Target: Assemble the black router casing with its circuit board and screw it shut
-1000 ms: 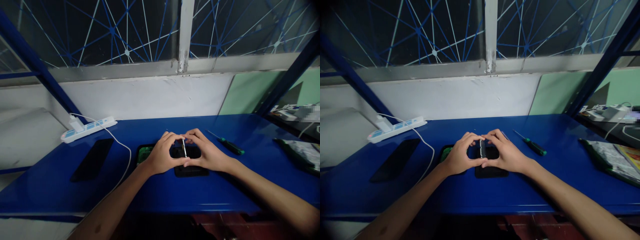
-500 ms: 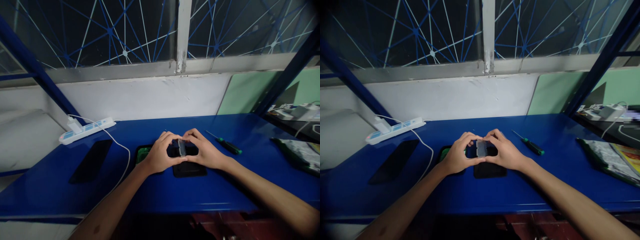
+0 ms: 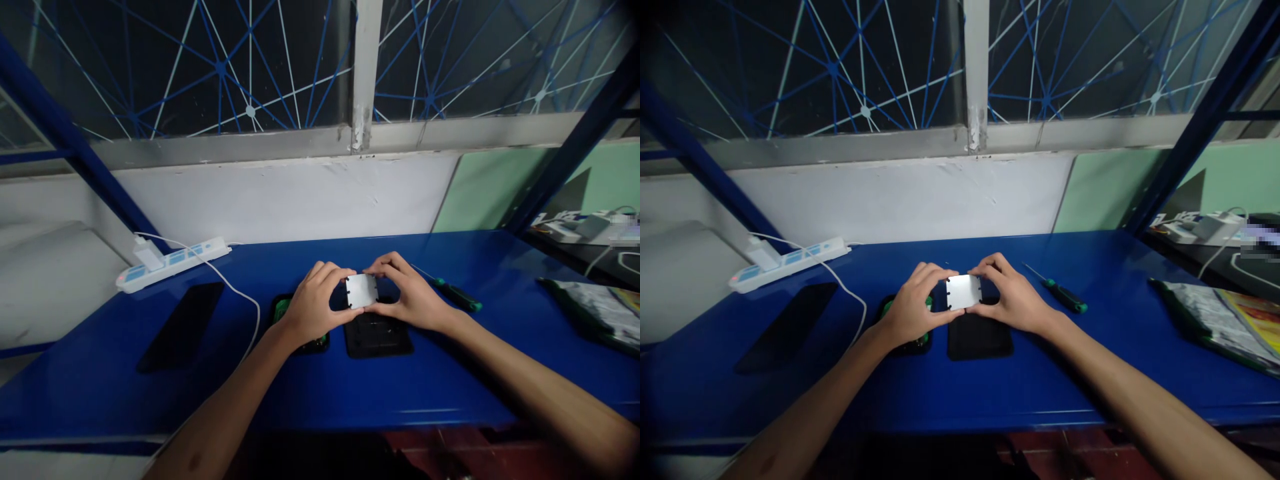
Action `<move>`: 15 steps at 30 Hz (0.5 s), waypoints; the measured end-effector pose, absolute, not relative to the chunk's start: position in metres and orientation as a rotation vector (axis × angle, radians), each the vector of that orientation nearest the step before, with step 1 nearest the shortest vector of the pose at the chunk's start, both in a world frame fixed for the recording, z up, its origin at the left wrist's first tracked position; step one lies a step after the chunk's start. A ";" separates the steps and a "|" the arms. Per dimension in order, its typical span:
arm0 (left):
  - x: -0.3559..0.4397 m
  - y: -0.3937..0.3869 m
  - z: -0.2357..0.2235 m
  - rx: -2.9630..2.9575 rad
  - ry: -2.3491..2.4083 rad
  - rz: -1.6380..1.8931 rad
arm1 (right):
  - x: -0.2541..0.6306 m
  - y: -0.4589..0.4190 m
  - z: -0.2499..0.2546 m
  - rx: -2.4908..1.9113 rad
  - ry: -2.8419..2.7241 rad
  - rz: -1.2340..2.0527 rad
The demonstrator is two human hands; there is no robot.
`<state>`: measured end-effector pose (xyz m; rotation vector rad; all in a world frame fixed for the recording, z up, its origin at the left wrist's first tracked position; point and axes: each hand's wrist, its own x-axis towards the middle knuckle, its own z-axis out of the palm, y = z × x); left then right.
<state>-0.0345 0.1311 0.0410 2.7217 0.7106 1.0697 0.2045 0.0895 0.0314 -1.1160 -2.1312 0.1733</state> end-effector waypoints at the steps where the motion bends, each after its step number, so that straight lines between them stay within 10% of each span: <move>1: -0.035 0.131 0.041 2.744 0.714 1.067 | 0.205 0.090 0.031 -1.112 -2.131 0.171; 15: -0.042 0.138 0.042 2.984 0.779 1.020 | 0.205 0.092 0.023 -1.071 -2.104 0.071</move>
